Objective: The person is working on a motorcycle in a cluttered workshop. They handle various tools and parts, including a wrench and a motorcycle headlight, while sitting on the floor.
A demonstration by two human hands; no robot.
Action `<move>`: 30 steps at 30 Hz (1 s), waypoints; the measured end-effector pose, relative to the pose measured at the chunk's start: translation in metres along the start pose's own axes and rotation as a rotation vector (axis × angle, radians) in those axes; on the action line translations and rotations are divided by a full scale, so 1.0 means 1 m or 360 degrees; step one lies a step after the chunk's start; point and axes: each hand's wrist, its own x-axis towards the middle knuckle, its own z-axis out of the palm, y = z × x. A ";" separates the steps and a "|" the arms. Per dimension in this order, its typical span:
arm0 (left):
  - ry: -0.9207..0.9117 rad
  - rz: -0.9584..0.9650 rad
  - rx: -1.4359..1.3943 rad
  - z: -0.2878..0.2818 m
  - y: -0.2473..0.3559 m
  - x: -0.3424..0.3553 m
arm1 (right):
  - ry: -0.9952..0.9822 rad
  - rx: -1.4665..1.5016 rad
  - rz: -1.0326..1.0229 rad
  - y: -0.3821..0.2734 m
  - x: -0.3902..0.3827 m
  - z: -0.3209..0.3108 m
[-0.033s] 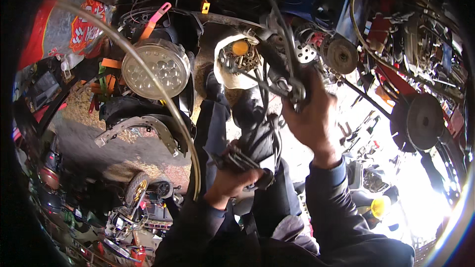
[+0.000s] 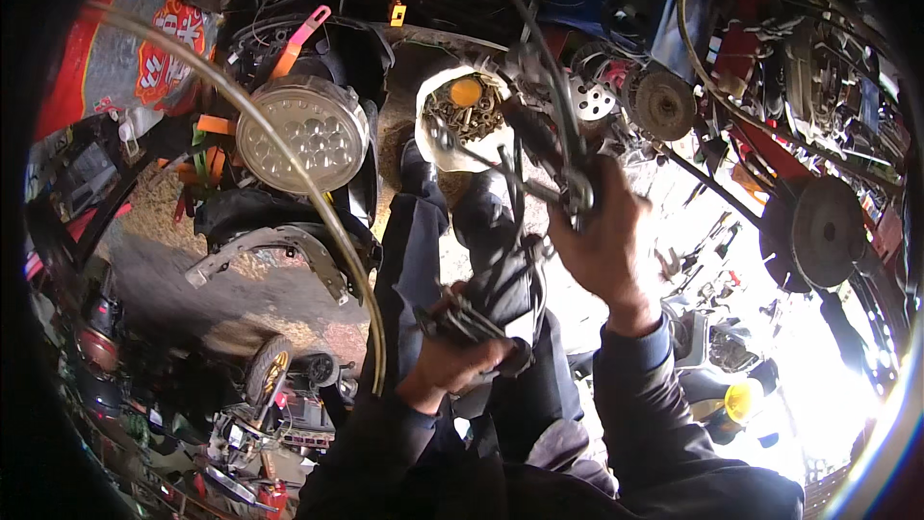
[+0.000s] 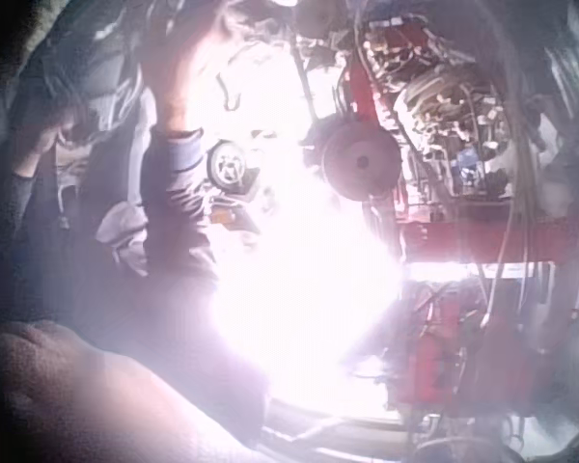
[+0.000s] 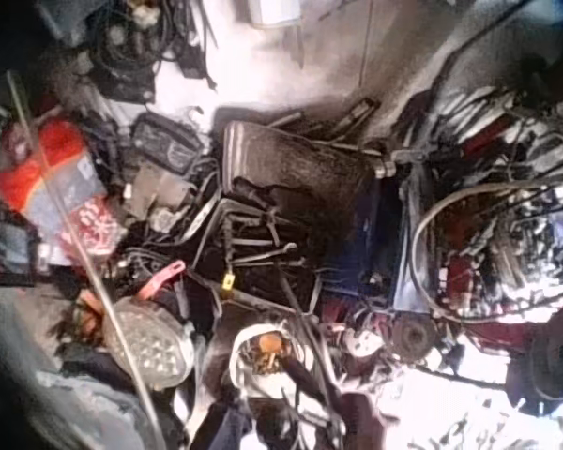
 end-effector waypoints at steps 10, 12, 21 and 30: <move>-0.0298 -0.0537 0.0913 -0.003 -0.004 -0.054 | -0.0101 0.0104 0.0643 0.035 -0.107 -0.011; -0.0371 -0.0570 0.0530 -0.001 0.002 -0.059 | -0.0121 0.0186 0.0621 0.047 -0.128 -0.011; -0.0722 -0.0763 0.1215 -0.020 -0.060 0.004 | 0.0139 0.0600 0.0737 0.164 -0.198 0.053; -0.0380 -0.0955 0.0820 -0.052 -0.195 0.129 | 0.0347 0.0983 0.0952 0.342 -0.187 0.156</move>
